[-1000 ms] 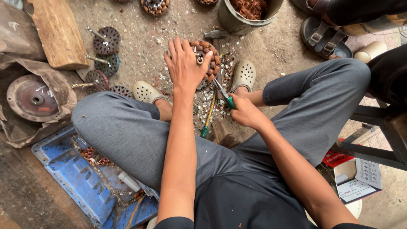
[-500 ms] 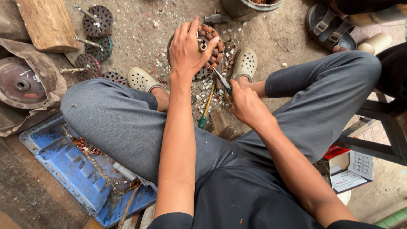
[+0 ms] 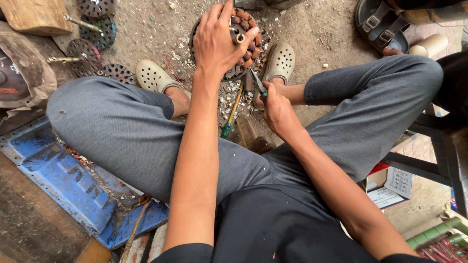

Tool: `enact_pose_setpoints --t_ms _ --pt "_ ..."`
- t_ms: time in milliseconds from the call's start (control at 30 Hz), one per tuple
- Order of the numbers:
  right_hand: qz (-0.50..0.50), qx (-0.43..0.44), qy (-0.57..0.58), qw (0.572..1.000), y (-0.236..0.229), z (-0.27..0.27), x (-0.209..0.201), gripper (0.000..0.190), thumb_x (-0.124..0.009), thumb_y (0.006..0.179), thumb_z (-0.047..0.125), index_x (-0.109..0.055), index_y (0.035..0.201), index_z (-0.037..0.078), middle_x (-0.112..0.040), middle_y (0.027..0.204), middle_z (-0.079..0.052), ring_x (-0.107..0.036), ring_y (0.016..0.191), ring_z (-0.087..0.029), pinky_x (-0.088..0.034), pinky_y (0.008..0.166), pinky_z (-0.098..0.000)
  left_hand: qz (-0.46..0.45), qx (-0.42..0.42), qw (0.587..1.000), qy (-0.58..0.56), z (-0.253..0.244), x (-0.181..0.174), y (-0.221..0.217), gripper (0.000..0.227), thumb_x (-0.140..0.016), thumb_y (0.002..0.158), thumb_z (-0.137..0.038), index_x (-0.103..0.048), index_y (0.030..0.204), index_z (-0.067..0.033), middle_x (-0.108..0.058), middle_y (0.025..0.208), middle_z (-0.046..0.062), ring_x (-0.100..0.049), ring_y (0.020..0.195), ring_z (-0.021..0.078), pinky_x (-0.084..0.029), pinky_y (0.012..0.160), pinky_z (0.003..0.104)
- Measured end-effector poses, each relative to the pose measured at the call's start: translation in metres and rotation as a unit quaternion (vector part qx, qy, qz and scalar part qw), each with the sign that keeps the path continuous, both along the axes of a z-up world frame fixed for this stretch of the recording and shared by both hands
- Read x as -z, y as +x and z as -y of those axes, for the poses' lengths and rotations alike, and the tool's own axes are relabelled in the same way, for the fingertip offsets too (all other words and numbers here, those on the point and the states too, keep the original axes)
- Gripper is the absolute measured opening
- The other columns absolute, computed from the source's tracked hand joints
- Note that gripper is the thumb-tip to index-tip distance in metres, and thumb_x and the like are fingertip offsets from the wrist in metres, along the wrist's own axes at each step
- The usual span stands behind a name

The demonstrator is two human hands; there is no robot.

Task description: The person sits on the floor and uses pliers to pull copper windings out of the slots of a motor stator. They repeatedly grip the copper coils and pull them out, dropping the removed copper into a nearby bucket.

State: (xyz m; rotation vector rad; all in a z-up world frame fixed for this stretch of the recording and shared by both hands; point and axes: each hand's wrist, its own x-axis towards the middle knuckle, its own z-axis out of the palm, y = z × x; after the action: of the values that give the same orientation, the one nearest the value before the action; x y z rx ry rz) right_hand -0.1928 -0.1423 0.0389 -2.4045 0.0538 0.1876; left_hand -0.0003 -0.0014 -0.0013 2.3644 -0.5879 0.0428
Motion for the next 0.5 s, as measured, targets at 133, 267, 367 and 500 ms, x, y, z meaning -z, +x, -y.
enact_pose_setpoints --t_ms 133,267,367,500 --pt "-0.045 0.000 0.007 0.999 0.007 0.000 -0.015 0.054 -0.051 0.079 -0.008 -0.039 0.132 -0.011 -0.065 0.084 -0.032 -0.066 0.083 -0.053 -0.051 0.070 -0.0591 -0.033 -0.001 0.999 0.002 0.003 -0.002 0.004 0.088 -0.080 0.086 -0.062 -0.054 0.144 -0.0028 -0.063 0.120 0.015 -0.061 0.109 0.0336 -0.053 0.092 0.047" --pt "-0.149 -0.047 -0.106 0.982 0.019 0.016 -0.043 0.037 -0.061 0.084 -0.001 -0.045 0.116 -0.007 -0.065 0.081 -0.032 -0.067 0.082 -0.052 -0.053 0.071 -0.0575 -0.037 -0.013 0.999 0.008 0.004 0.002 -0.003 0.080 -0.078 0.088 -0.061 -0.057 0.141 -0.0056 -0.064 0.126 0.013 -0.062 0.113 0.0340 -0.053 0.094 0.048" --pt "-0.139 -0.072 -0.153 0.976 0.023 0.023 -0.042 0.025 -0.065 0.098 0.012 -0.048 0.108 -0.004 -0.066 0.082 -0.030 -0.067 0.083 -0.051 -0.053 0.075 -0.0573 -0.030 -0.006 0.999 0.013 0.001 0.004 0.000 0.078 -0.077 0.092 -0.063 -0.058 0.141 -0.0060 -0.063 0.133 0.014 -0.061 0.116 0.0340 -0.053 0.095 0.048" --pt "-0.106 -0.053 -0.081 0.990 0.013 0.013 -0.014 0.040 -0.054 0.083 0.003 -0.043 0.119 -0.010 -0.066 0.088 -0.031 -0.070 0.083 -0.048 -0.055 0.071 -0.0550 -0.047 0.001 0.999 0.022 0.000 0.004 0.004 0.084 -0.076 0.089 -0.065 -0.056 0.143 -0.0046 -0.062 0.131 0.014 -0.061 0.114 0.0341 -0.053 0.094 0.048"
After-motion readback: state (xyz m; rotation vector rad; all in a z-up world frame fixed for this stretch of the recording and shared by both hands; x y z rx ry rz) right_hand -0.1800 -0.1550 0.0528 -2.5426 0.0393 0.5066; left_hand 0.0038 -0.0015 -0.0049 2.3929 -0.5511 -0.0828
